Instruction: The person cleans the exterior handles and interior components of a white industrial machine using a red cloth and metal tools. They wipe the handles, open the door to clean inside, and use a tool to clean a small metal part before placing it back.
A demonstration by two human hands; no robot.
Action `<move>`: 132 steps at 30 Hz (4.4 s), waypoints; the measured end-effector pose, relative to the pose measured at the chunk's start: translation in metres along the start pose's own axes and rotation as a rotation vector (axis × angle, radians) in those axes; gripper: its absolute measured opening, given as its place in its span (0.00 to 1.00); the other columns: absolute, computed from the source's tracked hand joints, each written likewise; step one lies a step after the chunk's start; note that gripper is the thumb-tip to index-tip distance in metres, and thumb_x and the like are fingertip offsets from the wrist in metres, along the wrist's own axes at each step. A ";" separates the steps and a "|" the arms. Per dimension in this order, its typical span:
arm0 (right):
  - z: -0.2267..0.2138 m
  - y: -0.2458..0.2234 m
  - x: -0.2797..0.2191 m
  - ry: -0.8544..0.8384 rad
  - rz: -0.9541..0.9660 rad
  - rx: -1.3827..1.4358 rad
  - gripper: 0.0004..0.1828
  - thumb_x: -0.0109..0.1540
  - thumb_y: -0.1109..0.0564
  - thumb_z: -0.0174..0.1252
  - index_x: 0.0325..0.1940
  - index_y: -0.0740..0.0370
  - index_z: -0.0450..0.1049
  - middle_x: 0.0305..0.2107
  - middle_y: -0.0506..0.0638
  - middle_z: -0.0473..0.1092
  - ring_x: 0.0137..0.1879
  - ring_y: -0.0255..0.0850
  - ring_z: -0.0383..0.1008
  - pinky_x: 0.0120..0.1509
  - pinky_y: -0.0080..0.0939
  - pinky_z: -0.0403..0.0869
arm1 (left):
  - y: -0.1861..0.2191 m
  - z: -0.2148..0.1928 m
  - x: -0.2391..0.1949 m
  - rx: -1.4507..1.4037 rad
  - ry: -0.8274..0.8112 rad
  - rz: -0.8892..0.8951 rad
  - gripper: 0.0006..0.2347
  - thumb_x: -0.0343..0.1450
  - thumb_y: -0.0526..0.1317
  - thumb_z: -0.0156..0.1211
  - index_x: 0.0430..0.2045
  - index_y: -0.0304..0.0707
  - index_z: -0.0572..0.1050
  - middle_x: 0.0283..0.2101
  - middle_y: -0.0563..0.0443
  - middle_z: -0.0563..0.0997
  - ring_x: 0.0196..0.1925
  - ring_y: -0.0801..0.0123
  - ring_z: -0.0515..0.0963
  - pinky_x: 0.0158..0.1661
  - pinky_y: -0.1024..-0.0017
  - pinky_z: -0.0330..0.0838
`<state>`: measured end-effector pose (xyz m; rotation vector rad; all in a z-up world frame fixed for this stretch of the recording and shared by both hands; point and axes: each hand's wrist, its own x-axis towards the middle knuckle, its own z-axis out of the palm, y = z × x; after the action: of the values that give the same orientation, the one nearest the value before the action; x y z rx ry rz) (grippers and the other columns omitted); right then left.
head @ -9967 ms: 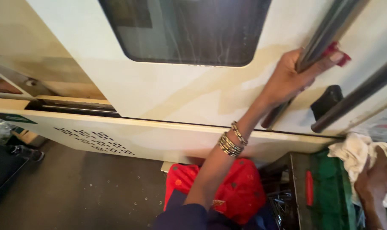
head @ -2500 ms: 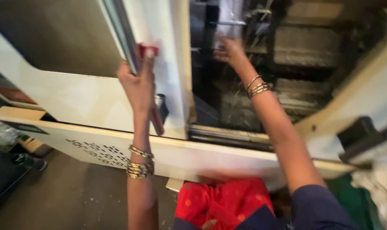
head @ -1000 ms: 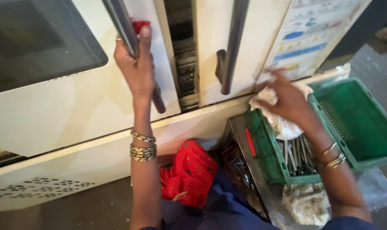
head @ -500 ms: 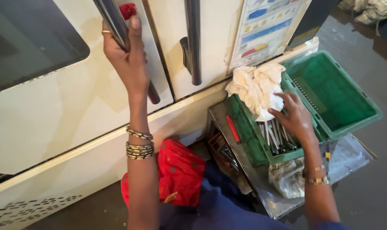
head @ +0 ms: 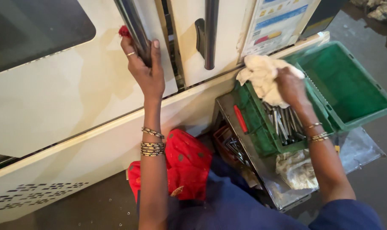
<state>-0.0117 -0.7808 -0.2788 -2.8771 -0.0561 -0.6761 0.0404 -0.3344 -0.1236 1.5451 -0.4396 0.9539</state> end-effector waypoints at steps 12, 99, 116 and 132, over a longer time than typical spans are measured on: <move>-0.067 -0.153 -0.119 0.149 0.035 0.353 0.25 0.64 0.58 0.56 0.59 0.73 0.57 0.54 0.64 0.56 0.61 0.54 0.55 0.65 0.53 0.56 | 0.041 0.034 -0.241 -0.532 -0.235 -0.545 0.45 0.71 0.52 0.61 0.76 0.27 0.40 0.80 0.34 0.43 0.82 0.51 0.44 0.76 0.59 0.37; -0.105 -0.114 -0.092 0.543 0.801 1.974 0.11 0.67 0.58 0.65 0.51 0.63 0.75 0.40 0.52 0.78 0.46 0.39 0.82 0.49 0.33 0.82 | -0.175 -0.074 -0.401 -1.101 -0.033 -1.540 0.12 0.75 0.54 0.51 0.37 0.48 0.69 0.45 0.28 0.82 0.42 0.54 0.84 0.46 0.59 0.80; -0.010 -0.014 -0.120 -0.211 0.610 0.072 0.19 0.56 0.42 0.72 0.35 0.61 0.85 0.25 0.55 0.79 0.35 0.47 0.81 0.43 0.44 0.77 | -0.187 -0.073 -0.413 -1.131 -0.130 -1.555 0.20 0.76 0.55 0.51 0.42 0.32 0.73 0.46 0.34 0.83 0.46 0.57 0.84 0.51 0.61 0.79; 0.001 0.027 -0.103 -0.070 0.652 0.512 0.22 0.67 0.49 0.63 0.53 0.73 0.73 0.37 0.61 0.79 0.40 0.48 0.82 0.44 0.46 0.78 | -0.169 -0.071 -0.390 -0.714 -0.223 -1.534 0.16 0.73 0.53 0.49 0.48 0.47 0.68 0.41 0.39 0.83 0.37 0.59 0.83 0.43 0.60 0.78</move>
<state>-0.1017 -0.8067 -0.3298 -2.2221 0.5825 -0.3584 -0.0885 -0.3219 -0.5350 0.8782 0.2900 -0.5413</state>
